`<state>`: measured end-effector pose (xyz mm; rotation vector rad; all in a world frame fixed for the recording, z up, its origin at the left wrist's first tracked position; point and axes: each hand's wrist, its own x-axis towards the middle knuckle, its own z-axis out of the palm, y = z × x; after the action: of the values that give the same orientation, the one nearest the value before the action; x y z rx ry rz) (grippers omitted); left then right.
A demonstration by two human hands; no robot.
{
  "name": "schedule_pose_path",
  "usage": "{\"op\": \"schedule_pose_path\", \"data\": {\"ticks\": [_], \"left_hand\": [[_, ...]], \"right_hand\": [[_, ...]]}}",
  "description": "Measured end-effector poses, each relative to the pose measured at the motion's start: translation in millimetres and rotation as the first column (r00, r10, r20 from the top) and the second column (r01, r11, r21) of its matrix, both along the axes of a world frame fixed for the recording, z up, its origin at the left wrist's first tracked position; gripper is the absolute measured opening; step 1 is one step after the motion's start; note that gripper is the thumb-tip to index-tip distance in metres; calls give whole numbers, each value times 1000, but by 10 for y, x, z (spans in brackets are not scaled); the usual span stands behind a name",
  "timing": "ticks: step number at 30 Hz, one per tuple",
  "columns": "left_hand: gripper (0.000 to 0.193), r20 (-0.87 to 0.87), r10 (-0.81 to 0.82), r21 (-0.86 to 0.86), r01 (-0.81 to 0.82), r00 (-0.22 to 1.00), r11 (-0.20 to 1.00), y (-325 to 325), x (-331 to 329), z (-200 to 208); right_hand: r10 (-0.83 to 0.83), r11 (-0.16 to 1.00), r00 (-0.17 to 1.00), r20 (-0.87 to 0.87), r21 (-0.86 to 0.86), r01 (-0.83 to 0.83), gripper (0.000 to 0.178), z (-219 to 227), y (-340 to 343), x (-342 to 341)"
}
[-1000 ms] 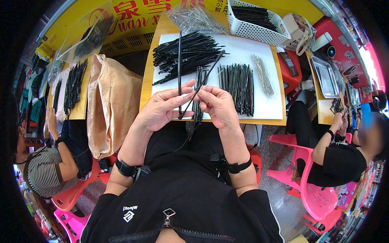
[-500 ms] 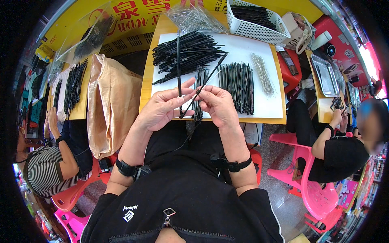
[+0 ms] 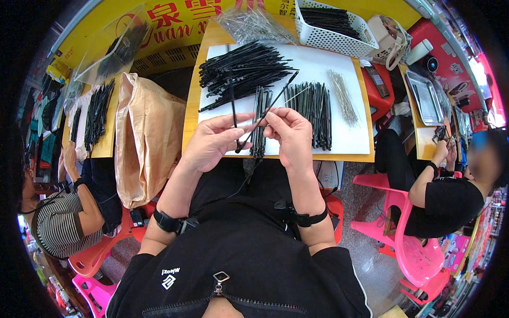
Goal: Sorting and bundling small black plastic components at a workshop table.
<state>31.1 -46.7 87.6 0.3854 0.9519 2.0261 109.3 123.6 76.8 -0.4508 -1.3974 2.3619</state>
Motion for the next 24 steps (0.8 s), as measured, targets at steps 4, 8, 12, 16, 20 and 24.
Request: {"op": "schedule_pose_path", "data": {"ticks": [4,8,12,16,20,24], "left_hand": [[25,-58,27,-218,-39,998,975,23,21,-59],[18,-165,40,-297,-89,985,951,11,1,-167],[15,-173,55,-301,-106,983,948,20,-11,-183],[13,-141,77,-269,-113,987,957,42,31,-188],[9,121,81,-209,-54,989,976,46,1,-196],[8,175,108,-284,-55,979,957,64,9,-188]], "right_hand": [[26,985,1000,3,171,-26,16,89,-33,15],[85,983,995,49,157,-92,20,122,-56,38],[87,975,996,33,204,-92,21,99,-96,42],[70,983,997,16,171,-72,16,10,-84,13],[77,994,997,18,78,-78,12,34,-105,15],[123,989,992,-3,82,-123,12,26,-112,33]]}}
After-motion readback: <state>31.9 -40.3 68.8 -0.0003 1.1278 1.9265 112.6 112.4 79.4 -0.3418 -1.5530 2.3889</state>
